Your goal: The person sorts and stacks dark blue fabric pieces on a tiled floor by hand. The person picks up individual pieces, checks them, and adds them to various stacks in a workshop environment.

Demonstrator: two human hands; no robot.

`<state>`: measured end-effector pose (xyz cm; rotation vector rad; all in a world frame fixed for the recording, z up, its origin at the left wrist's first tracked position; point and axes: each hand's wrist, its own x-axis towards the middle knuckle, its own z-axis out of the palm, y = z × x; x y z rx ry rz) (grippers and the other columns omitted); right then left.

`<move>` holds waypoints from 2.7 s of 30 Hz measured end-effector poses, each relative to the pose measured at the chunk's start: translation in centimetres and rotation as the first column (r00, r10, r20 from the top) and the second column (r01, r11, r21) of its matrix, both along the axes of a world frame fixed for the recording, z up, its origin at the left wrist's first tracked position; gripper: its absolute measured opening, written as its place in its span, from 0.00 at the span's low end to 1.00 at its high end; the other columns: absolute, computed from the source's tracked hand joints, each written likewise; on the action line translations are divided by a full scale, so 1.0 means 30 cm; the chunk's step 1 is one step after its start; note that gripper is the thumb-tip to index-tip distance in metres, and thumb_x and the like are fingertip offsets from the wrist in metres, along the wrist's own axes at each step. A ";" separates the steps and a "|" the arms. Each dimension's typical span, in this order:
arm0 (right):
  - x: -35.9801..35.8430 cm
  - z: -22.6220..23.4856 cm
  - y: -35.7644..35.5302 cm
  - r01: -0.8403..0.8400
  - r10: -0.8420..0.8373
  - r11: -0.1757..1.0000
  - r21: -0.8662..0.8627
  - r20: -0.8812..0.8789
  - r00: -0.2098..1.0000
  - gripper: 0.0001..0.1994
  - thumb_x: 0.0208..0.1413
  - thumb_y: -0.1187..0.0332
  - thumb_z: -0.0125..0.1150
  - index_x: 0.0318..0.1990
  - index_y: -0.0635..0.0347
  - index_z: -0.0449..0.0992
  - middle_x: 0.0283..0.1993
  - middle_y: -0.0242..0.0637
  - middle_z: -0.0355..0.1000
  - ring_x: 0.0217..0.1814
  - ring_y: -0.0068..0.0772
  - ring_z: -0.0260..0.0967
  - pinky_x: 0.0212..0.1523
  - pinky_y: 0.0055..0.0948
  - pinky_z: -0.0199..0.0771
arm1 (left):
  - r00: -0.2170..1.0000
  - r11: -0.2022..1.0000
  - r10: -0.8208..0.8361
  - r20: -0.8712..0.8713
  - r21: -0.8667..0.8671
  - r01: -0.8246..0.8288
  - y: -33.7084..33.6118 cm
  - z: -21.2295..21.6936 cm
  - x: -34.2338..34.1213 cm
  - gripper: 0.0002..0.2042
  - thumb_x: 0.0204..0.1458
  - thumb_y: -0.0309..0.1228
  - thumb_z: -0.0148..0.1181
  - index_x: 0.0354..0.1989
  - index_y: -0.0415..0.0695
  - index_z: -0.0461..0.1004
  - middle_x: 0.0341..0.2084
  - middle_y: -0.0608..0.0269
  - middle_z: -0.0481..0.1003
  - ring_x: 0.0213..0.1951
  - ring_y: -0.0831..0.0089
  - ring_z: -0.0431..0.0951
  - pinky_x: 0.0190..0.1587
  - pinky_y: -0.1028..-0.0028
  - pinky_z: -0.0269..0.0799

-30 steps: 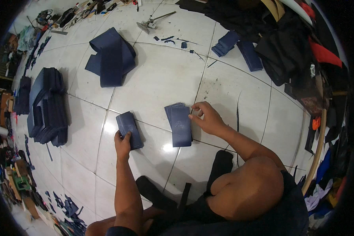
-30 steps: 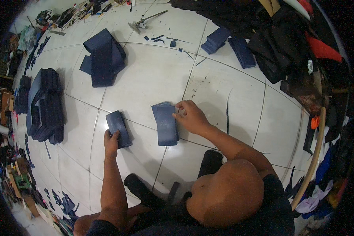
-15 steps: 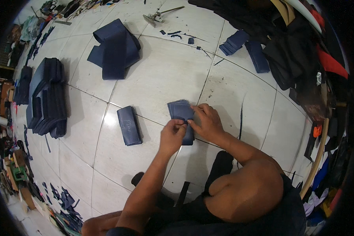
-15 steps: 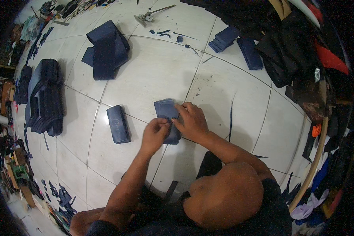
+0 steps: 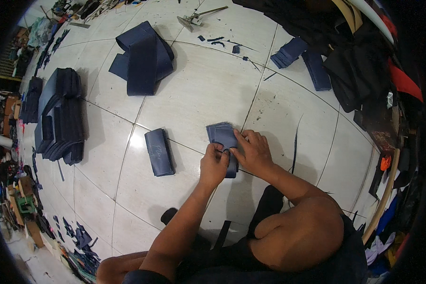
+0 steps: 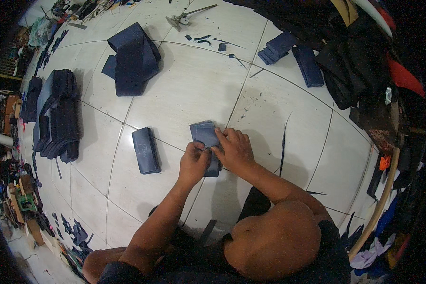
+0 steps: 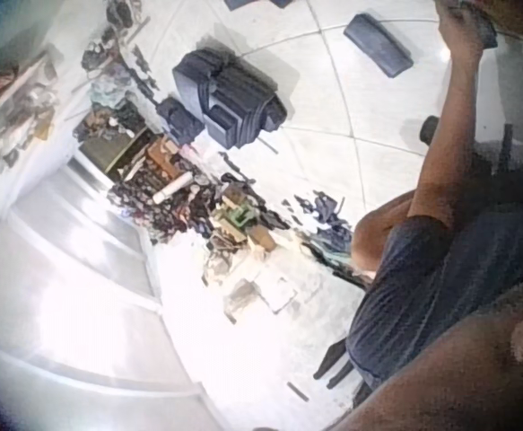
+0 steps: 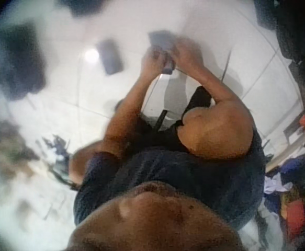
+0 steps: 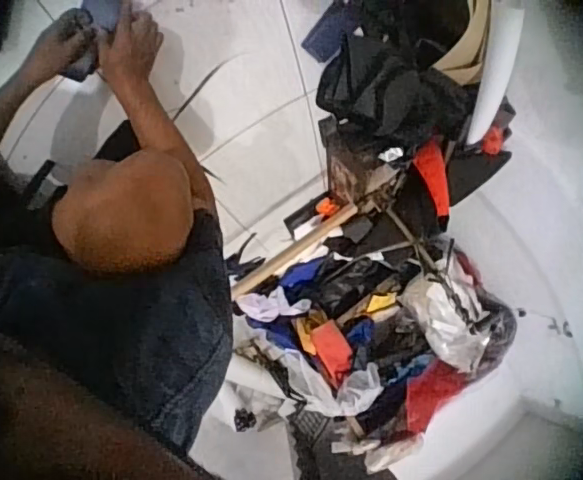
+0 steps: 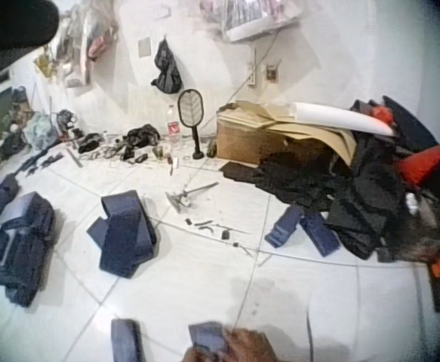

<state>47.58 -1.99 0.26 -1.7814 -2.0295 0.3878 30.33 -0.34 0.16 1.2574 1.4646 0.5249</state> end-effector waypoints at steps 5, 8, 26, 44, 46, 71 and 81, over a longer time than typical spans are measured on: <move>-0.024 -0.016 -0.013 -0.055 0.050 0.994 -0.093 -0.058 0.997 0.16 0.54 0.64 0.65 0.51 0.55 0.79 0.44 0.36 0.70 0.48 0.38 0.68 0.46 0.41 0.63 | 0.956 0.961 0.207 0.206 -0.227 -0.159 0.019 -0.008 -0.003 0.14 0.61 0.38 0.60 0.40 0.37 0.70 0.23 0.57 0.78 0.25 0.71 0.79 0.29 0.72 0.74; -0.012 -0.015 -0.024 -0.203 0.197 0.979 -0.035 -0.136 0.971 0.14 0.53 0.64 0.65 0.47 0.55 0.80 0.44 0.38 0.70 0.48 0.39 0.69 0.45 0.42 0.64 | 0.930 0.914 0.286 0.232 -0.357 -0.192 0.053 0.052 0.006 0.18 0.63 0.43 0.56 0.38 0.35 0.71 0.24 0.57 0.77 0.25 0.73 0.77 0.26 0.74 0.73; -0.028 0.010 0.017 -0.151 0.165 0.986 0.067 -0.295 0.941 0.09 0.48 0.70 0.66 0.38 0.56 0.78 0.39 0.38 0.70 0.45 0.43 0.70 0.48 0.41 0.68 | 0.899 0.912 0.367 0.238 -0.285 -0.296 0.035 -0.013 -0.009 0.21 0.61 0.41 0.50 0.31 0.31 0.76 0.23 0.54 0.78 0.22 0.71 0.78 0.23 0.72 0.75; -0.007 -0.038 0.013 -0.100 0.109 0.993 0.067 -0.156 0.982 0.14 0.48 0.69 0.69 0.45 0.56 0.79 0.38 0.37 0.67 0.42 0.41 0.67 0.44 0.41 0.67 | 0.963 0.973 0.201 0.182 -0.154 -0.174 0.024 -0.094 -0.049 0.14 0.59 0.33 0.49 0.33 0.33 0.75 0.26 0.55 0.78 0.22 0.71 0.77 0.23 0.73 0.76; -0.014 -0.014 0.010 -0.108 0.115 0.993 0.038 -0.289 0.950 0.11 0.49 0.72 0.66 0.42 0.58 0.78 0.42 0.38 0.68 0.46 0.43 0.69 0.47 0.43 0.68 | 0.921 0.946 0.284 0.266 -0.232 -0.225 0.023 -0.027 -0.027 0.15 0.60 0.33 0.48 0.33 0.34 0.75 0.26 0.55 0.78 0.22 0.72 0.77 0.23 0.73 0.76; -0.021 -0.035 0.003 -0.134 0.137 0.990 0.047 -0.073 0.988 0.14 0.53 0.70 0.68 0.48 0.55 0.80 0.36 0.34 0.66 0.41 0.40 0.68 0.41 0.39 0.70 | 0.888 0.923 0.321 0.330 -0.321 -0.214 0.030 0.012 -0.021 0.13 0.61 0.32 0.49 0.35 0.34 0.75 0.27 0.55 0.79 0.25 0.71 0.79 0.26 0.75 0.78; -0.069 0.011 -0.033 -0.291 0.299 0.952 0.088 -0.456 0.838 0.11 0.53 0.77 0.61 0.44 0.62 0.74 0.60 0.48 0.68 0.49 0.48 0.74 0.50 0.42 0.74 | 0.887 0.926 0.355 0.294 -0.238 -0.292 0.028 0.056 -0.004 0.19 0.63 0.38 0.46 0.33 0.34 0.75 0.25 0.58 0.76 0.25 0.72 0.77 0.26 0.74 0.76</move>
